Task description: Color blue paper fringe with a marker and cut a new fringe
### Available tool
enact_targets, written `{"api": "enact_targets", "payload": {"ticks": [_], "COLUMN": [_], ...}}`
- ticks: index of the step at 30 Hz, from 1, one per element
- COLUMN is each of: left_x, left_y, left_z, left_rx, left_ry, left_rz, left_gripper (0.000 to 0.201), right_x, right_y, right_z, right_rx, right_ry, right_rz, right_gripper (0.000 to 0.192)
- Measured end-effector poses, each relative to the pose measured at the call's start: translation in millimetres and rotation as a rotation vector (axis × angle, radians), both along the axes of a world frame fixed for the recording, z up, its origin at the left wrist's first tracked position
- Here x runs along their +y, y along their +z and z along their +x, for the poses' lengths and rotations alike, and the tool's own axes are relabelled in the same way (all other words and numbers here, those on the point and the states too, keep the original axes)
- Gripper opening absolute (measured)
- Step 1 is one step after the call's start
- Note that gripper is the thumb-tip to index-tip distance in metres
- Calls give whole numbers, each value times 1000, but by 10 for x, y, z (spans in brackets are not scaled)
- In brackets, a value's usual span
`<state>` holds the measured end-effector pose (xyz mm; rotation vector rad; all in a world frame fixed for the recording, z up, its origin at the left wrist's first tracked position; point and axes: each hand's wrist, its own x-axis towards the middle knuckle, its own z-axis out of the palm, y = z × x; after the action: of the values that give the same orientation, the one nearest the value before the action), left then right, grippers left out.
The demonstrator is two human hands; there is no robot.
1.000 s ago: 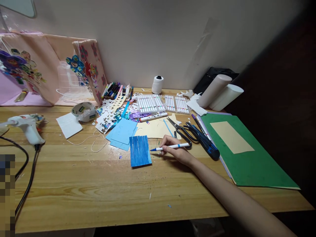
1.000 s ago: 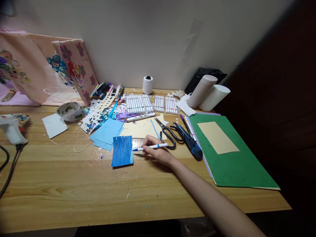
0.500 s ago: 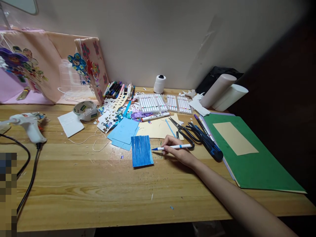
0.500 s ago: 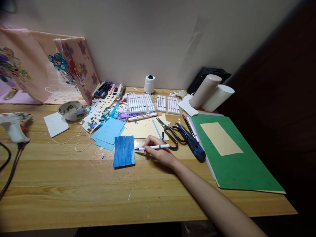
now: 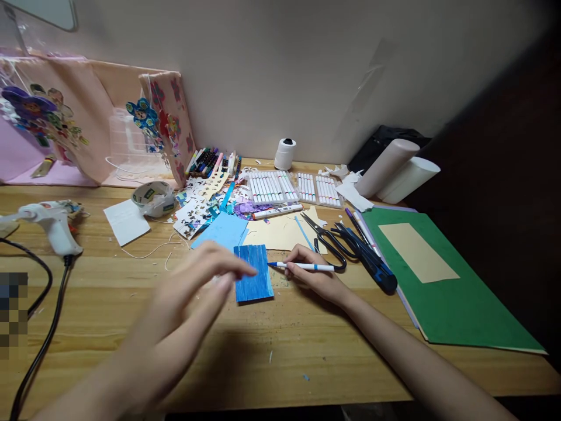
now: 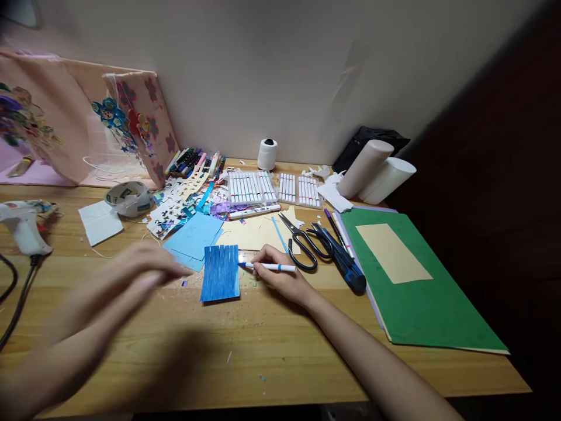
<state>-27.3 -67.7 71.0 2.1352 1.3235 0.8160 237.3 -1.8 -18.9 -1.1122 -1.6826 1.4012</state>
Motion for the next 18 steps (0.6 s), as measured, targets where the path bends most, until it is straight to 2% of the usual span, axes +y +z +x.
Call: {"api": "enact_targets", "payload": {"ticks": [2,4,6,8,10,18], "left_x": [344,579,685,694,663,627], "left_y": [-91,-286,-494,-638,-698,-712], "left_z": [210,352,407,398,366,328], "left_rx": [66,147,199,205,208,203], "left_ry": [-62,-107,-130,-157,-182,-237], "left_rz": [-48,-90,-104,-87,-59,12], "left_gripper": [22,24,27,28,28,27], "right_x": [-2,-4,-4,-3,0,8], "right_y": [4,11,17,18,15,10], "right_z": [-4,-5,-2,1,5,22], "right_rx": [-28,-41,-33,-31,-42,-49], "right_ry": [0,13,34,36,24,44], "right_rz": [9,15,14,13,13,5], "right_gripper": [15,15,14,14,14,14]}}
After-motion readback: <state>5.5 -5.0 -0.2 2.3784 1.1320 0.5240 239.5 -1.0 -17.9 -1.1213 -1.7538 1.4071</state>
